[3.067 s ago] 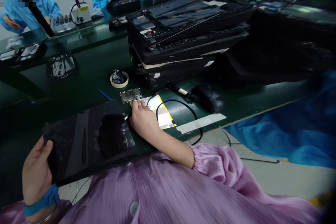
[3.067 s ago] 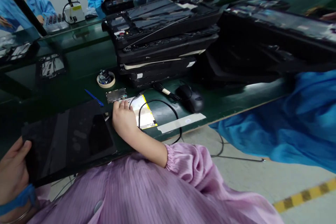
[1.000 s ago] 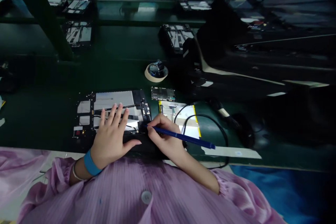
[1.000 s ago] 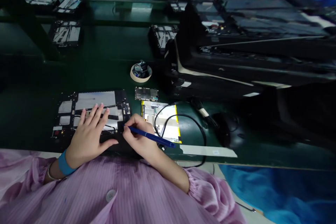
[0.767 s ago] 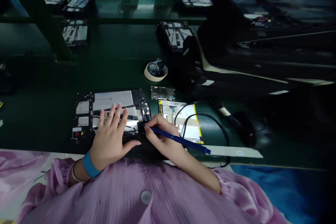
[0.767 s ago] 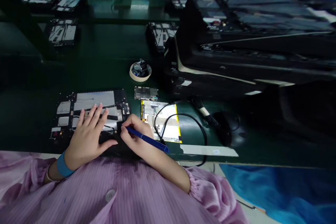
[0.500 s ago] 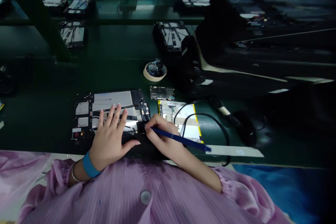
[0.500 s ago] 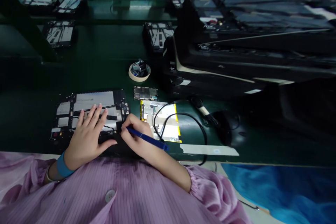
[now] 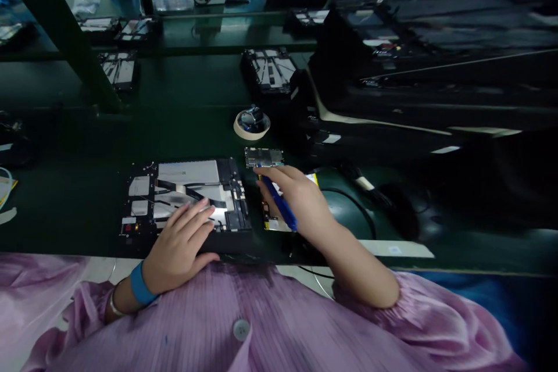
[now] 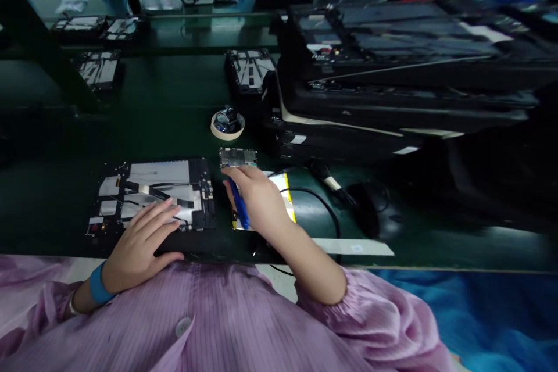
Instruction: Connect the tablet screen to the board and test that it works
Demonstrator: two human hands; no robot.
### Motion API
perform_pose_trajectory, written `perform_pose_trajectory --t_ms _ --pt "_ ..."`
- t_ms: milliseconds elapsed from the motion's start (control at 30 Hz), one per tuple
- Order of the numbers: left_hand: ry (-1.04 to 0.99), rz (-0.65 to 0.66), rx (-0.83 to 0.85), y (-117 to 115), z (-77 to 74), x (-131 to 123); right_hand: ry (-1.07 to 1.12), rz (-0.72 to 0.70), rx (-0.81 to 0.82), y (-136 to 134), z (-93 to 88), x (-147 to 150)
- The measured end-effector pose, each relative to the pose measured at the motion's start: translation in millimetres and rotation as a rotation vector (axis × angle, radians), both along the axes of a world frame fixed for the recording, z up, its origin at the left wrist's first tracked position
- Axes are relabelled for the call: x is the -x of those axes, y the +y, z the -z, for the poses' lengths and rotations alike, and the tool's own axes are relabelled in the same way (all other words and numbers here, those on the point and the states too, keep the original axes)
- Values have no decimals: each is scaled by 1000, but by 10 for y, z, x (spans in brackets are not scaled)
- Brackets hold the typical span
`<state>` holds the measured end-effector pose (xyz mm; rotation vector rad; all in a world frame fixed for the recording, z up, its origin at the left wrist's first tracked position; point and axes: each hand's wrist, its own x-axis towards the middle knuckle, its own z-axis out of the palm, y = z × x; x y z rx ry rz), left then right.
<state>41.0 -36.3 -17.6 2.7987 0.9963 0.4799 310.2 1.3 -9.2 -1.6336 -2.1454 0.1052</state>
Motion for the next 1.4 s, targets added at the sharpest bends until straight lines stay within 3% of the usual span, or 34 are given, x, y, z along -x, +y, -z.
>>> perform_pose_trajectory --t_ms 100,200,367,467,600,700,1000,1100,1200,1267,1400 --pt "-45 43 -82 -27 -7 4 -253 -82 51 237 -28 -25" --pt "-27 67 -229 -101 -31 49 -321 -109 82 512 -64 -5" --pt "65 -56 -390 -230 -40 229 -298 115 21 1050 -60 -19" --pt "149 -166 -364 -109 -30 352 -272 183 28 1344 -15 -15" --pt "197 -338 -113 413 -69 463 -256 200 26 1508 27 24" --pt "213 -359 -40 944 -124 430 -236 216 16 1498 26 32" --pt "197 -524 -4 2604 -214 -223 -89 209 5 1493 56 34" --pt "156 -595 26 3031 -294 -384 15 210 5 1473 89 22" --pt "84 -643 58 3260 -337 -507 171 203 -12 1467 104 15" --pt "23 -660 86 3289 -317 -581 319 200 -42 1531 84 29" --pt "-114 -646 154 3044 -188 -704 718 225 -110 1886 -50 111"
